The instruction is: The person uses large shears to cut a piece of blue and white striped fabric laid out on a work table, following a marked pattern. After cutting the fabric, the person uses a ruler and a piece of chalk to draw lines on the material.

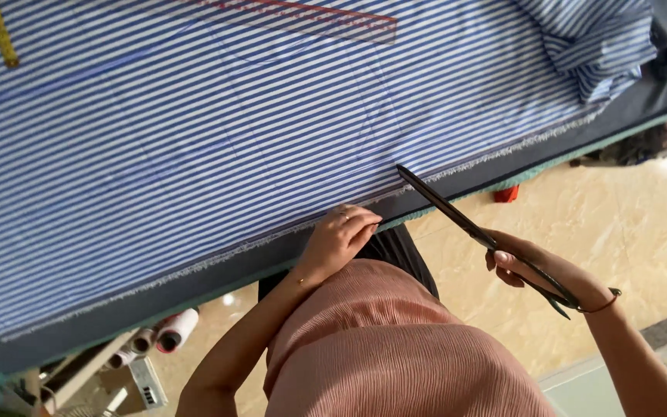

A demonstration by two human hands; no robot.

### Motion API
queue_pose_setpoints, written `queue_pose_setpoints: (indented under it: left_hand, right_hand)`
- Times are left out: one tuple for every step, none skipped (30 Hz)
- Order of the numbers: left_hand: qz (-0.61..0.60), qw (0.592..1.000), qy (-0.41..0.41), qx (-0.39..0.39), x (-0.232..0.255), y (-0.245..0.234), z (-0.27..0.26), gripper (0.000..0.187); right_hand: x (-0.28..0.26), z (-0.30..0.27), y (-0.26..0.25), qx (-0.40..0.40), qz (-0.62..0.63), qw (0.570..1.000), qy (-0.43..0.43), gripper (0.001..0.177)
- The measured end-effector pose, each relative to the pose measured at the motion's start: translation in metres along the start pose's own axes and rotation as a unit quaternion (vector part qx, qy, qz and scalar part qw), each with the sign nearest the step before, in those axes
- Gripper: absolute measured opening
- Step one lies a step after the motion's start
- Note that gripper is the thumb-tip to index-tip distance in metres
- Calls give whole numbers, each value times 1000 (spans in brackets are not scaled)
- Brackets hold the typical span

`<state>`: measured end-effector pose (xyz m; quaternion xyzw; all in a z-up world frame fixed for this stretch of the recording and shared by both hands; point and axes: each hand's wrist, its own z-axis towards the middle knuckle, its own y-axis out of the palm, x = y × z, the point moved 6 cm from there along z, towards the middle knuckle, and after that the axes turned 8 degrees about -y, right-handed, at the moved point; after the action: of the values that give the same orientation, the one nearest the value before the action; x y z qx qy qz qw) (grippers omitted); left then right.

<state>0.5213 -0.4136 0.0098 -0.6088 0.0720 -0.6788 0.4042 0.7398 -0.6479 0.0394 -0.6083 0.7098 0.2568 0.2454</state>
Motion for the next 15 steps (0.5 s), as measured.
queue_pose_setpoints:
  left_hand:
    - [7, 1000, -12, 14, 4, -1, -5, 16]
    - [-66, 985, -158, 8, -7, 3, -9, 20]
    - [-143, 944, -297, 3, -16, 10, -17, 25]
    - [-145, 940, -309, 23, -12, 21, -21, 25]
    - [-279, 878, -384, 57, -15, 37, -29, 31]
    - [-405, 796, -439, 93, -19, 52, -36, 38]
    - [-406, 793, -440, 115, -15, 61, -31, 38]
    - [-462, 731, -477, 159, -11, 73, -34, 43]
    - [-516, 661, -506, 201, -6, 86, -37, 49]
    - [-516, 655, -506, 222, -1, 91, -32, 49]
    - [-537, 626, -512, 240, 4, 98, -28, 52]
    - [-559, 594, -518, 259, 10, 106, -25, 54]
    - [-560, 584, -517, 280, 16, 109, -20, 54]
    - [-565, 569, -516, 303, 20, 111, -16, 56]
    - [-570, 553, -514, 325, 24, 111, -11, 57]
  right_hand:
    - [1, 2, -11, -14, -13, 1000, 0, 72]
    - [-2, 4, -21, -58, -19, 998, -13, 72]
    - [-4, 6, -33, -102, -25, 994, -24, 72]
    - [-6, 9, -45, -118, -43, 992, -19, 72]
    - [-8, 11, -57, -146, -60, 987, -15, 72]
    - [-12, 18, -66, -173, -77, 982, -16, 72]
    - [-13, 24, -82, -187, -94, 978, -16, 72]
    - [-16, 29, -91, -237, -118, 963, -43, 69]
    - [-19, 33, -100, -286, -140, 945, -70, 66]
    - [-30, 38, -104, -303, -153, 938, -68, 66]
    - [-46, 44, -108, -304, -193, 927, -110, 68]
    - [-61, 48, -110, -305, -230, 912, -151, 71]
    - [-63, 54, -119, -324, -240, 903, -148, 71]
    - [-64, 63, -126, -340, -256, 894, -137, 70]
    - [-65, 72, -133, -355, -272, 885, -127, 70]
